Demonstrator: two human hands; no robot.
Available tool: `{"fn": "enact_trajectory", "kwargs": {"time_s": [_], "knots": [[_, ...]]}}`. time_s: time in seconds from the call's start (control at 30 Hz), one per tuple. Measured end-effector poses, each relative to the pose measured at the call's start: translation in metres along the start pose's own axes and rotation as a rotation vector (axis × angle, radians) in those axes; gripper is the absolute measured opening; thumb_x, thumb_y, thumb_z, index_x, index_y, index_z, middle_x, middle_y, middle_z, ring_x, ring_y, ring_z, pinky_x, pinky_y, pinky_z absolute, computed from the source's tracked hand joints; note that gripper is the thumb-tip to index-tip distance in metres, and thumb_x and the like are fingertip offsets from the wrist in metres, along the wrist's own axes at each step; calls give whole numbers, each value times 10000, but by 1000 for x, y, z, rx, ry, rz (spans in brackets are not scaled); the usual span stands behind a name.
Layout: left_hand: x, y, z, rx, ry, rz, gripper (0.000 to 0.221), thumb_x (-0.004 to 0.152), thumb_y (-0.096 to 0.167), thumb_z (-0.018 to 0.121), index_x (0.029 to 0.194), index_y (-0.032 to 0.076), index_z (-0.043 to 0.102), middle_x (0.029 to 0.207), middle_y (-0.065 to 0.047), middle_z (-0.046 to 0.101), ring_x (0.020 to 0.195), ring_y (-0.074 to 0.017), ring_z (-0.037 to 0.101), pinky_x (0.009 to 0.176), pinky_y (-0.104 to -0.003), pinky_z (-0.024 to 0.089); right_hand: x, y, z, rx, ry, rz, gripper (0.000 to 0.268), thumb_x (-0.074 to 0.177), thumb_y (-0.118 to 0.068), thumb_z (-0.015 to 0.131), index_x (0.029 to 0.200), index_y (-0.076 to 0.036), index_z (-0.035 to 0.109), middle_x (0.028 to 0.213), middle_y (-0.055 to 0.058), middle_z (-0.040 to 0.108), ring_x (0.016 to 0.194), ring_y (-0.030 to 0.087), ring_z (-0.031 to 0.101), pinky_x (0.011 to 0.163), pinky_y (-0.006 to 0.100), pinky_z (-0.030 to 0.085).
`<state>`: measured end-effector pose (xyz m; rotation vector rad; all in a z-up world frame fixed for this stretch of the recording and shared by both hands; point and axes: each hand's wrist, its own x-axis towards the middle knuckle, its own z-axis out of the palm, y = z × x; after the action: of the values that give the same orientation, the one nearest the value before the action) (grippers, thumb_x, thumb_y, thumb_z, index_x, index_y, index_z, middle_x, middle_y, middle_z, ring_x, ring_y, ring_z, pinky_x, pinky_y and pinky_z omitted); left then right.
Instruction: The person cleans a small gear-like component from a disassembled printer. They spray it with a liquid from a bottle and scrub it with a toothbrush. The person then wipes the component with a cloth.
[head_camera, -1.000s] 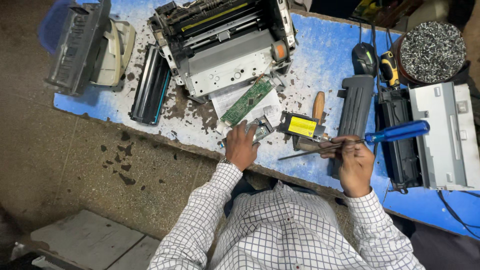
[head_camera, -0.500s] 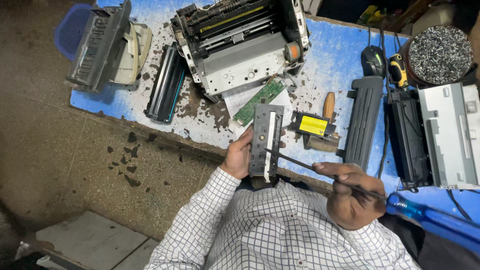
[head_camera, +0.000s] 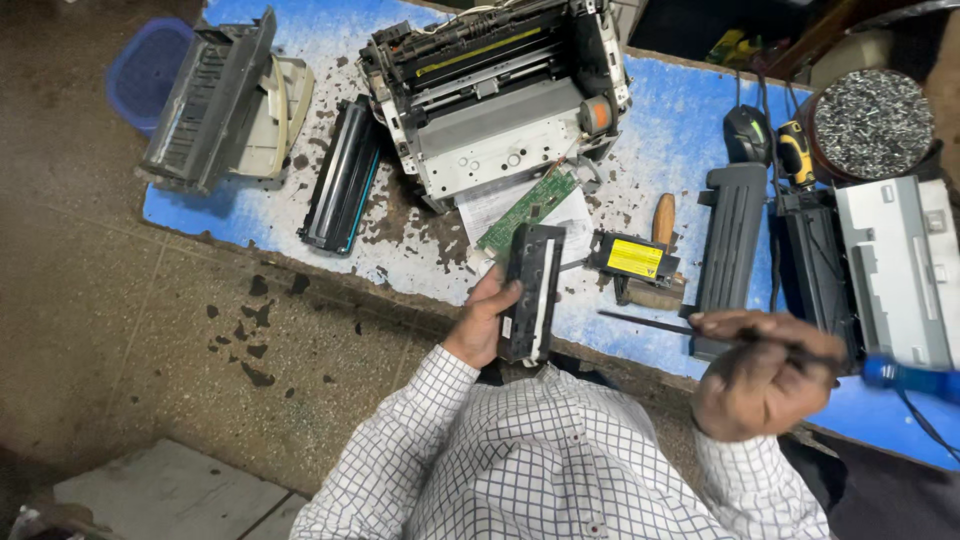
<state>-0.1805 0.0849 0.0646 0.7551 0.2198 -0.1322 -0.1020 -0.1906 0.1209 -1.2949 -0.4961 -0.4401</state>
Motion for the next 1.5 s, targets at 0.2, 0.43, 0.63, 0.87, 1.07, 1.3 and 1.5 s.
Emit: {"fn": "enact_trajectory", "kwargs": {"time_s": [0.2,0.43,0.63,0.87,1.07,1.3,1.5], "knots": [[11,-5,-14,1063,254,216,758,767,339,917,1316,17,506,1119,-191,714,949,-293,726,825,-425,597,-3,88,-40,-1111,-222,541,277,1033,-263,658,1210,-57,709,735,160,695,565,276,627,543,442,489],[91,-30,0,1672,161,-81,771,740,363,889,1276,-4,473,1125,-197,665,964,-307,690,859,-430,568,-15,135,-60,-1369,-458,383,322,933,-220,702,1211,-59,725,856,242,709,748,443,687,697,533,548],[120,-30,14,1888,132,117,660,730,315,895,1152,-6,501,1137,-218,613,1011,-351,637,856,-473,520,-21,96,-22,-888,-372,588,309,969,-164,727,1245,-29,692,1097,181,738,879,240,733,784,357,574],[58,-35,23,702,-62,31,609,831,75,730,1362,-4,443,1196,-113,619,1025,-178,629,866,-336,545,-41,62,37,-113,-270,803,412,973,-62,657,1378,-20,596,1077,14,690,815,31,574,717,203,506],[7,-15,-3,494,187,-157,454,986,58,522,1438,11,511,1058,-68,688,736,-95,582,624,-258,483,-48,61,35,-324,-395,735,316,986,-60,704,1295,4,686,1006,46,717,830,42,600,747,227,519],[-37,1,17,1258,183,134,448,951,23,618,1399,22,626,1075,-133,683,860,-200,664,742,-311,558,-73,52,49,26,-523,894,509,940,-83,699,1413,24,543,1117,43,693,846,58,598,764,231,534],[-43,20,44,1238,101,347,356,864,13,759,1215,6,704,1120,-148,715,978,-254,736,875,-338,605,-76,44,53,175,-423,946,335,981,-84,682,1274,60,611,1067,111,718,919,129,709,833,305,626]]}}
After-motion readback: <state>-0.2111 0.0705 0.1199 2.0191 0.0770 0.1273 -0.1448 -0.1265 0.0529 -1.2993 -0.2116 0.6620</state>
